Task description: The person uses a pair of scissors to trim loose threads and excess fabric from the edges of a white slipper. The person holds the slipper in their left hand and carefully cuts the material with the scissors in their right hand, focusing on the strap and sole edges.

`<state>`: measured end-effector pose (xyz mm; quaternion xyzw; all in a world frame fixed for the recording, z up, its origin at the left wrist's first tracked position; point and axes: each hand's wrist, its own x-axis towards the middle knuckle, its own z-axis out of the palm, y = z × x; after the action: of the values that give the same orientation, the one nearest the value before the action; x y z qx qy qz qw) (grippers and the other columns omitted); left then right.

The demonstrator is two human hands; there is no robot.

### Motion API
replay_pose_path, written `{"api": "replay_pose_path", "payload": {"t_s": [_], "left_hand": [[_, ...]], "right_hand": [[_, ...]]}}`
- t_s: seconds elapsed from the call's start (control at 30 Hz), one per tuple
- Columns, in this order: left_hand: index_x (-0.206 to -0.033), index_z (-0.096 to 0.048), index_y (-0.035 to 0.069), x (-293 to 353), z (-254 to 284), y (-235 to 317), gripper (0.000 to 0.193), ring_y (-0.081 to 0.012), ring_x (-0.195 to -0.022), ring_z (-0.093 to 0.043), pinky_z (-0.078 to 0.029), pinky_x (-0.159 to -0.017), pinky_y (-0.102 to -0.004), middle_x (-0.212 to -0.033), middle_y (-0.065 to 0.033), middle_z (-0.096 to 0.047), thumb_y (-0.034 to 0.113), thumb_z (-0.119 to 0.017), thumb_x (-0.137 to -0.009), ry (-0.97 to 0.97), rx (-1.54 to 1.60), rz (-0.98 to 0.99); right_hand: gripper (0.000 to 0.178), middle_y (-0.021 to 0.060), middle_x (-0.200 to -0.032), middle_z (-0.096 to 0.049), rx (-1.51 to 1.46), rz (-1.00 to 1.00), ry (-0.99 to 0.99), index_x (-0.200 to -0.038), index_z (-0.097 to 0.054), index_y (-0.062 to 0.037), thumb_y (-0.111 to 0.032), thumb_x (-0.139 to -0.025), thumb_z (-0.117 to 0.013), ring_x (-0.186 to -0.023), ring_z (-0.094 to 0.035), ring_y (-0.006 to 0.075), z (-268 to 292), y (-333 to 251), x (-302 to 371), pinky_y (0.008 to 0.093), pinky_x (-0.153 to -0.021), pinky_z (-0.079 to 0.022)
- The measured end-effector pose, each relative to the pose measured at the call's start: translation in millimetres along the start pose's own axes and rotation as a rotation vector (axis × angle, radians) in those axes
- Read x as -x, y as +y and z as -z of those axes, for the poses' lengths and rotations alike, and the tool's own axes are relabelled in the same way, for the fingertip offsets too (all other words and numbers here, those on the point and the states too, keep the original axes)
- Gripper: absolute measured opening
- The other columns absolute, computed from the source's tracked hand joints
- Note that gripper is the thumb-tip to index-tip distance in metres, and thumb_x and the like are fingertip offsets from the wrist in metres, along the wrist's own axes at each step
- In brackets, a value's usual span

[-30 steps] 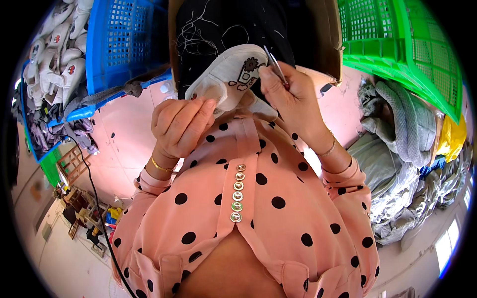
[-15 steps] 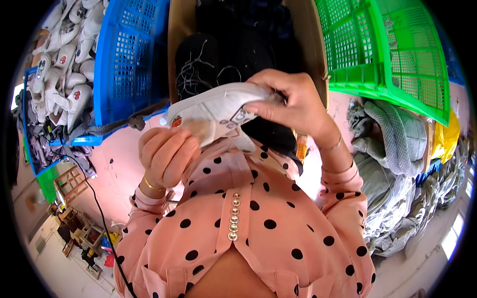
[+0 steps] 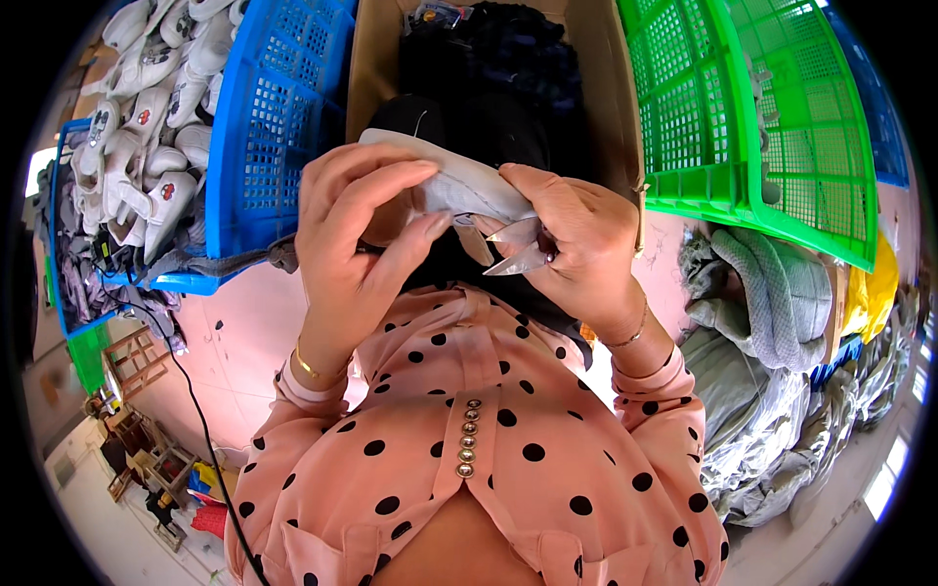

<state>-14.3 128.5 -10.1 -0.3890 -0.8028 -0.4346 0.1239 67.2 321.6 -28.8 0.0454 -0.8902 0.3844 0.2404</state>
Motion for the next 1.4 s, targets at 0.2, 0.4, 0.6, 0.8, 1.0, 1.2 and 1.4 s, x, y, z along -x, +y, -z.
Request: {"api": "replay_pose_path", "payload": {"t_s": [0.2, 0.4, 0.6, 0.8, 1.0, 1.2, 1.4], "left_hand": [[-0.087, -0.068, 0.005, -17.2, 13.4, -46.6, 0.004, -0.0187, -0.087, -0.062, -0.047, -0.079, -0.0296, -0.09, -0.0059, -0.069, 0.008, -0.065, -0.088, 0.398, -0.039, 0.255], [-0.105, -0.064, -0.002, 23.3, 19.2, -23.9, 0.015, -0.0109, -0.087, -0.06, -0.047, -0.08, -0.0224, -0.102, -0.0079, -0.067, 0.007, -0.062, -0.092, 0.135, 0.527, 0.519], [-0.122, -0.057, 0.001, 23.7, -16.1, -0.2, 0.054, -0.0256, -0.098, -0.055, -0.047, -0.084, -0.0348, -0.112, -0.0138, -0.061, 0.014, -0.078, -0.074, 0.032, 0.174, 0.247], [-0.107, -0.064, 0.004, 24.0, -20.6, -11.9, 0.034, -0.0196, -0.091, -0.055, -0.044, -0.08, -0.0321, -0.103, -0.009, -0.059, 0.01, -0.077, -0.076, -0.035, 0.176, 0.328], [-0.094, -0.064, 0.007, 29.8, -18.8, -25.5, 0.034, -0.0253, -0.081, -0.057, -0.044, -0.075, -0.0371, -0.091, -0.0055, -0.059, 0.024, -0.074, -0.066, -0.026, -0.08, -0.255], [-0.089, -0.068, 0.006, 43.2, -8.8, -26.5, 0.023, -0.0247, -0.081, -0.061, -0.047, -0.065, -0.0343, -0.09, -0.0064, -0.062, 0.005, -0.067, -0.066, -0.08, 0.023, -0.216], [-0.089, -0.065, 0.009, 56.9, -7.3, -35.6, 0.027, -0.0253, -0.087, -0.058, -0.047, -0.08, -0.0347, -0.089, -0.0049, -0.058, -0.001, -0.066, -0.065, -0.604, 0.149, -0.209]], "right_hand": [[0.035, 0.0092, -0.076, -0.067, 0.04, -0.092, 0.094, -0.102, -0.068, 0.0003, -0.007, -0.07, -0.082, -0.053, -0.056, 0.0139, 2.6, -3.2, 7.5, 0.0242, -0.049, -0.044], [0.034, 0.0041, -0.077, -0.065, 0.013, -0.091, 0.268, -0.107, -0.065, 0.0013, -0.007, -0.076, -0.079, -0.057, -0.05, 0.0075, -3.5, 6.2, 15.2, 0.021, -0.053, -0.042], [0.021, -0.0017, -0.083, -0.061, -0.551, -0.458, 0.329, -0.109, -0.059, 0.0029, -0.012, -0.094, -0.063, -0.068, -0.049, 0.0023, -28.9, 5.8, 33.6, 0.0168, -0.062, -0.041], [0.022, -0.0053, -0.069, -0.048, -0.667, -0.724, 0.23, -0.102, -0.051, -0.0024, -0.024, -0.101, -0.054, -0.055, -0.038, 0.0001, -54.4, -5.9, 49.2, 0.0165, -0.048, -0.032], [0.02, -0.004, -0.061, -0.04, -1.139, -1.019, 0.1, -0.096, -0.046, -0.0077, -0.026, -0.104, -0.045, -0.051, -0.033, 0.0033, -64.1, -25.1, 74.5, 0.019, -0.045, -0.026], [0.019, -0.0026, -0.059, -0.039, -1.041, -1.064, -0.137, -0.113, -0.049, -0.0064, -0.022, -0.102, -0.047, -0.049, -0.034, 0.0053, -51.0, -27.1, 82.6, 0.0211, -0.046, -0.026], [0.043, -0.0018, -0.058, -0.045, -0.289, -0.574, -0.174, -0.122, -0.052, -0.001, -0.023, -0.089, -0.068, -0.052, -0.039, 0.0043, -18.1, 3.9, 58.2, 0.0208, -0.049, -0.033]]}}
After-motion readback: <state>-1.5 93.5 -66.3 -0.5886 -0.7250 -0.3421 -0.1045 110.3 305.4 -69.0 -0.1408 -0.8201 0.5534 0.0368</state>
